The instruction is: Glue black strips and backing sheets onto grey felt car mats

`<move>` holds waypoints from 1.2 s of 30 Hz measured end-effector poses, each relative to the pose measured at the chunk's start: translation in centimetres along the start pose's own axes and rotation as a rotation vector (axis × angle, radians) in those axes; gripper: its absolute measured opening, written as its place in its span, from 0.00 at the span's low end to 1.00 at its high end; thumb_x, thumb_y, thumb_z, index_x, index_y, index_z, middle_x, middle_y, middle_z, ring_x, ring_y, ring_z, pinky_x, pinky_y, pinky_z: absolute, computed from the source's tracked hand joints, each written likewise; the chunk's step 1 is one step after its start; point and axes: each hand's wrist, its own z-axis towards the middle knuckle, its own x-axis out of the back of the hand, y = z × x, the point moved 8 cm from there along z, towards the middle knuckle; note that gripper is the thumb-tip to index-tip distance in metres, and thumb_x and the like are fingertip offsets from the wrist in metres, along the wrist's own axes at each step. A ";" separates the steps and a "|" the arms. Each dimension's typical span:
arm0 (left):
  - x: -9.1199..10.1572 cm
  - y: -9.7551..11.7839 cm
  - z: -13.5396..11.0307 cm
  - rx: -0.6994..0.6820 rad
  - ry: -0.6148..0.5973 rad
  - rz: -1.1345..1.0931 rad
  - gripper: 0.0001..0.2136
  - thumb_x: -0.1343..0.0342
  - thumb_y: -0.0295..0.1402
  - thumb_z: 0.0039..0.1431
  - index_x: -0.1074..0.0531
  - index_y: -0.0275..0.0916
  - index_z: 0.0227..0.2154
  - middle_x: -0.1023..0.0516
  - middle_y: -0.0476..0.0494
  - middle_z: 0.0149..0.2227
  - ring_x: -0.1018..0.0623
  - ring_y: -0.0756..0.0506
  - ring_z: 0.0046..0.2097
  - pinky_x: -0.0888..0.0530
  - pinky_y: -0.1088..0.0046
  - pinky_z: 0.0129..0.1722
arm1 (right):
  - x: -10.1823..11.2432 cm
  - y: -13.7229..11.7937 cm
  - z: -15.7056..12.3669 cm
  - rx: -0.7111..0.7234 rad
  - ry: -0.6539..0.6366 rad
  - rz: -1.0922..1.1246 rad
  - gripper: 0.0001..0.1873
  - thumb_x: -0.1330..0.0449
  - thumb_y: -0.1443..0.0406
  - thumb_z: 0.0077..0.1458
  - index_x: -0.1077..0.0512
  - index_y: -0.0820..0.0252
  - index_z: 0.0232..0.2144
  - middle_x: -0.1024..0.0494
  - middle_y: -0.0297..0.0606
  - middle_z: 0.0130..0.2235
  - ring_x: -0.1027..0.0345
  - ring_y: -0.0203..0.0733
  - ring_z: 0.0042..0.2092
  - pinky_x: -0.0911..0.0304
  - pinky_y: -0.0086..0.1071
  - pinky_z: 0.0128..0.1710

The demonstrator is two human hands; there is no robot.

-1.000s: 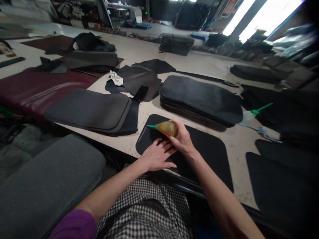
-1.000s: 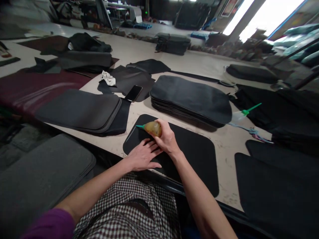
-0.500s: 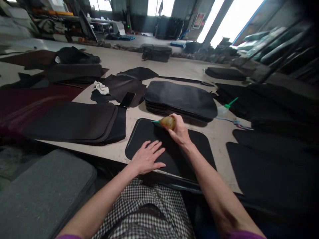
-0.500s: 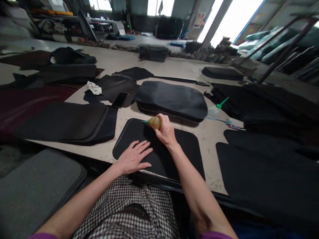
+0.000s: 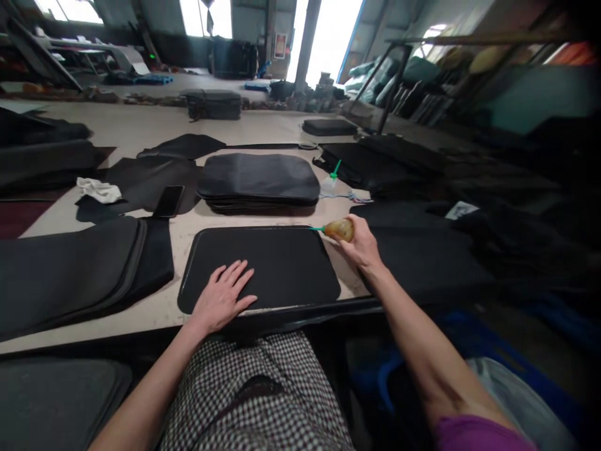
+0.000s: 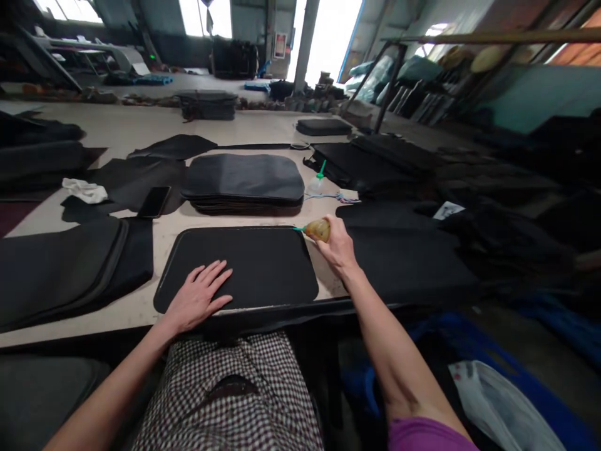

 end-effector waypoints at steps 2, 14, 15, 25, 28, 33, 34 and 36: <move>-0.2 0.0 0.0 -0.011 0.000 0.013 0.30 0.57 0.53 0.70 0.40 0.45 0.68 0.43 0.40 0.71 0.41 0.38 0.71 0.41 0.53 0.67 | 0.6 0.5 -0.7 -0.021 0.009 -0.008 0.32 0.38 0.49 0.54 0.34 0.59 0.56 0.29 0.48 0.51 0.31 0.56 0.49 0.33 0.44 0.49; -0.7 0.0 0.0 -0.010 -0.022 0.020 0.29 0.56 0.52 0.70 0.42 0.48 0.69 0.45 0.43 0.72 0.42 0.39 0.72 0.42 0.53 0.68 | 7.6 0.7 -6.7 -0.059 -0.077 0.140 0.28 0.33 0.50 0.52 0.32 0.52 0.52 0.26 0.42 0.52 0.29 0.54 0.50 0.32 0.46 0.50; -0.7 -0.1 0.0 -0.011 -0.023 0.019 0.29 0.56 0.52 0.70 0.42 0.47 0.69 0.45 0.42 0.72 0.42 0.39 0.72 0.42 0.53 0.68 | 8.2 0.7 -7.7 -0.066 -0.096 0.147 0.28 0.33 0.51 0.53 0.32 0.52 0.52 0.26 0.41 0.51 0.28 0.54 0.50 0.32 0.45 0.50; -1.1 -0.4 -0.1 -0.006 -0.065 -0.012 0.30 0.59 0.53 0.70 0.43 0.46 0.69 0.46 0.41 0.73 0.45 0.39 0.73 0.45 0.51 0.68 | 11.9 0.6 -17.1 -0.247 -0.088 0.270 0.30 0.31 0.49 0.52 0.32 0.51 0.53 0.25 0.40 0.50 0.28 0.53 0.49 0.30 0.44 0.50; -1.3 -0.8 -0.1 0.002 -0.084 -0.063 0.29 0.60 0.52 0.71 0.43 0.46 0.69 0.48 0.41 0.73 0.47 0.39 0.73 0.46 0.50 0.69 | 10.8 -0.2 -18.8 -0.308 -0.063 0.353 0.30 0.31 0.49 0.52 0.32 0.52 0.53 0.25 0.40 0.48 0.28 0.52 0.48 0.30 0.43 0.49; -1.1 -2.3 0.0 0.086 -0.105 -0.281 0.29 0.68 0.51 0.72 0.42 0.45 0.69 0.51 0.41 0.74 0.50 0.40 0.74 0.46 0.51 0.69 | 6.6 -3.3 -19.7 -0.359 -0.062 0.535 0.31 0.31 0.49 0.52 0.33 0.51 0.54 0.25 0.39 0.48 0.28 0.52 0.49 0.30 0.44 0.51; -0.9 -2.7 0.0 0.119 -0.103 -0.356 0.30 0.69 0.51 0.72 0.42 0.45 0.69 0.50 0.42 0.74 0.49 0.40 0.74 0.46 0.52 0.70 | 5.7 -4.1 -19.6 -0.359 -0.069 0.564 0.31 0.31 0.49 0.52 0.33 0.51 0.54 0.25 0.39 0.48 0.28 0.52 0.49 0.30 0.45 0.51; -0.4 -3.3 -0.1 0.182 -0.089 -0.520 0.32 0.71 0.54 0.71 0.42 0.45 0.69 0.49 0.43 0.74 0.48 0.41 0.73 0.48 0.53 0.71 | 3.9 -6.1 -19.4 -0.346 -0.091 0.604 0.31 0.31 0.49 0.52 0.33 0.51 0.54 0.25 0.39 0.49 0.29 0.52 0.50 0.31 0.45 0.52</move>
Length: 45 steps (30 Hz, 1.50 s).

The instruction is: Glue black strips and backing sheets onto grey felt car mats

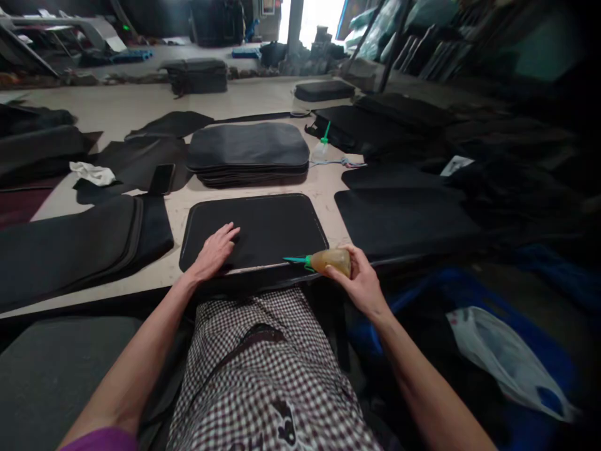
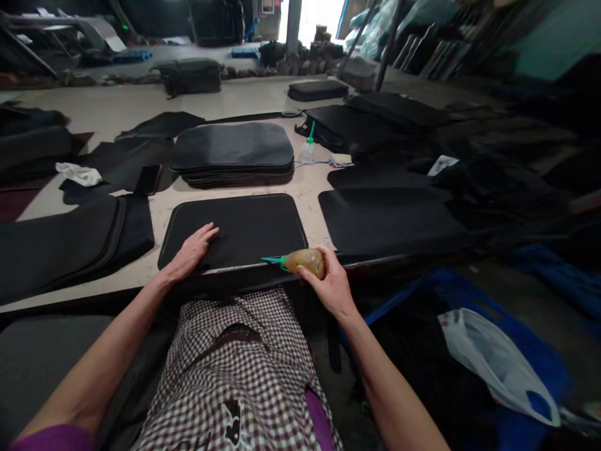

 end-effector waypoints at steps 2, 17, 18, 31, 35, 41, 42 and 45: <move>0.7 -0.3 -0.1 0.044 0.009 -0.175 0.34 0.72 0.57 0.70 0.43 0.46 0.69 0.48 0.44 0.73 0.47 0.42 0.73 0.50 0.56 0.72 | -2.6 -0.9 0.1 0.014 -0.040 0.011 0.30 0.31 0.49 0.53 0.33 0.51 0.53 0.25 0.40 0.49 0.29 0.52 0.50 0.31 0.45 0.53; 3.1 -4.8 1.3 0.258 -0.024 -1.030 0.41 0.66 0.67 0.61 0.38 0.44 0.67 0.34 0.36 0.67 0.37 0.38 0.69 0.40 0.57 0.68 | -21.8 -11.6 1.4 0.299 -0.318 0.050 0.23 0.36 0.51 0.59 0.36 0.46 0.52 0.28 0.39 0.49 0.31 0.52 0.50 0.32 0.47 0.52; 3.1 -4.8 1.3 0.262 -0.034 -1.021 0.41 0.66 0.67 0.62 0.38 0.44 0.67 0.34 0.35 0.67 0.37 0.38 0.69 0.39 0.57 0.68 | -22.7 -12.1 1.4 0.315 -0.330 0.047 0.23 0.36 0.51 0.59 0.36 0.45 0.53 0.29 0.39 0.49 0.31 0.53 0.51 0.32 0.48 0.52; 3.1 -3.9 1.0 0.219 -0.039 -0.899 0.41 0.69 0.65 0.64 0.38 0.43 0.67 0.36 0.36 0.68 0.37 0.39 0.70 0.39 0.58 0.68 | -14.0 -6.1 4.1 0.028 -0.227 0.109 0.28 0.32 0.50 0.54 0.35 0.50 0.52 0.26 0.39 0.48 0.28 0.52 0.48 0.27 0.47 0.47; 3.0 -3.4 1.0 0.175 -0.018 -0.717 0.36 0.69 0.59 0.69 0.39 0.41 0.67 0.35 0.38 0.68 0.35 0.41 0.68 0.39 0.59 0.69 | -6.8 -1.0 4.6 -0.207 -0.065 0.506 0.25 0.35 0.54 0.55 0.36 0.49 0.52 0.25 0.38 0.50 0.25 0.50 0.46 0.24 0.44 0.40; 2.5 -1.2 1.2 0.035 0.099 -0.040 0.24 0.55 0.43 0.71 0.37 0.40 0.64 0.32 0.37 0.64 0.32 0.40 0.65 0.35 0.56 0.66 | 0.4 4.4 8.0 -0.262 0.088 0.790 0.21 0.40 0.49 0.55 0.28 0.52 0.47 0.23 0.45 0.51 0.27 0.57 0.52 0.28 0.59 0.48; 2.2 -0.7 1.1 0.010 0.101 0.037 0.22 0.56 0.38 0.71 0.36 0.39 0.64 0.33 0.36 0.65 0.32 0.40 0.65 0.35 0.56 0.66 | 1.2 5.7 8.6 -0.309 0.129 0.793 0.21 0.39 0.50 0.54 0.27 0.52 0.47 0.23 0.46 0.52 0.26 0.57 0.51 0.28 0.59 0.48; 1.3 0.1 1.0 0.006 0.077 0.185 0.23 0.57 0.28 0.68 0.35 0.42 0.63 0.38 0.36 0.69 0.36 0.39 0.68 0.32 0.55 0.63 | 3.6 9.0 10.7 -0.376 0.304 0.645 0.22 0.32 0.55 0.48 0.27 0.51 0.46 0.26 0.49 0.55 0.27 0.60 0.53 0.27 0.54 0.46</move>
